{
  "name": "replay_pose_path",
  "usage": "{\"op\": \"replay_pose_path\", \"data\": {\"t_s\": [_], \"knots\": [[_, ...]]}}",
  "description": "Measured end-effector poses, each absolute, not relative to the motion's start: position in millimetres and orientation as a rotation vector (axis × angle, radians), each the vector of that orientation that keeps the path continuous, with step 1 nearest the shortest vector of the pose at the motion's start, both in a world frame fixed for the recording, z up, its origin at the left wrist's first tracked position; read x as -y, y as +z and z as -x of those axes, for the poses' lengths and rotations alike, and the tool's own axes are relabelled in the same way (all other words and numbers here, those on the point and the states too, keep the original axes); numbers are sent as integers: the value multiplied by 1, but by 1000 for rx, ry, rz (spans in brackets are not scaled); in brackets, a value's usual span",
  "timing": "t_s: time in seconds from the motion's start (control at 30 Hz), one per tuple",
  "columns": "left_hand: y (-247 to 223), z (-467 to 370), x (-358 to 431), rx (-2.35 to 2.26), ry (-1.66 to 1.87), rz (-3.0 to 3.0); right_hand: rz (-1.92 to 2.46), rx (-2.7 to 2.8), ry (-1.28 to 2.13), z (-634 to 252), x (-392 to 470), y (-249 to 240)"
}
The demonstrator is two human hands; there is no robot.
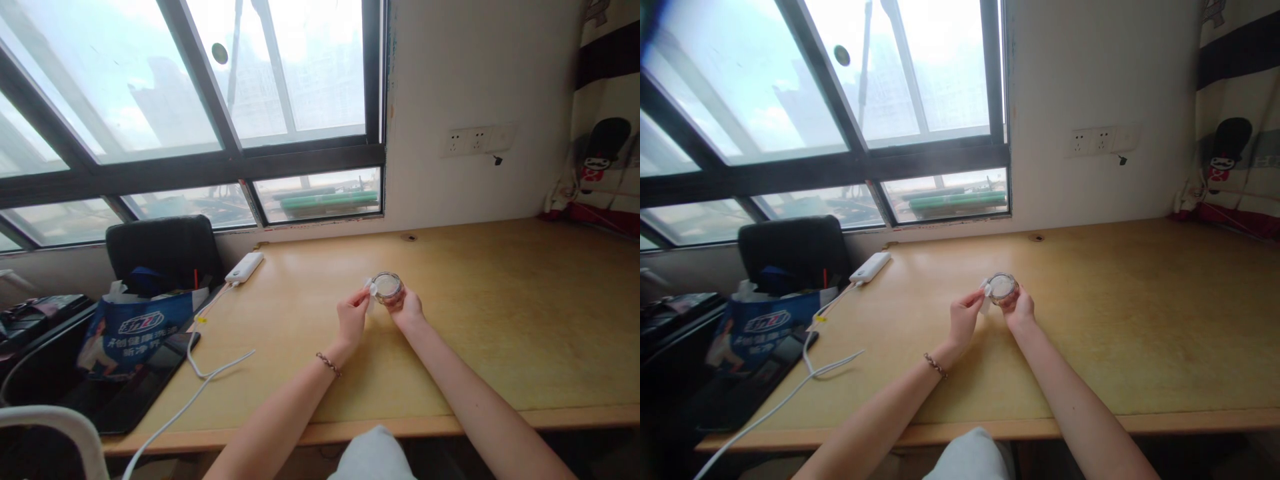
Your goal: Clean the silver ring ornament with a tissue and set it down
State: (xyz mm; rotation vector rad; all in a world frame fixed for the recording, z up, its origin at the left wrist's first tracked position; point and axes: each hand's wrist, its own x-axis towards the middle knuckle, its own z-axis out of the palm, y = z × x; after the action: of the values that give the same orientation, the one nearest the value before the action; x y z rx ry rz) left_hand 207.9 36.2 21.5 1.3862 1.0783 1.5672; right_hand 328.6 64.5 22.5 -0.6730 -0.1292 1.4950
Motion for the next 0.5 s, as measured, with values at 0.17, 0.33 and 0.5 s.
{"op": "replay_pose_path", "data": {"t_s": [0.17,0.33,0.5], "knots": [[24,-206,-31,-1112,1580,-1784,676,95,1492,-331,-64,26],[23,-206,-29,-1032,1469,-2224,703,13,1431,-336,-65,27],[23,-209,-23,-878,1313,-2470,774,131,1397,-332,-67,19]]}}
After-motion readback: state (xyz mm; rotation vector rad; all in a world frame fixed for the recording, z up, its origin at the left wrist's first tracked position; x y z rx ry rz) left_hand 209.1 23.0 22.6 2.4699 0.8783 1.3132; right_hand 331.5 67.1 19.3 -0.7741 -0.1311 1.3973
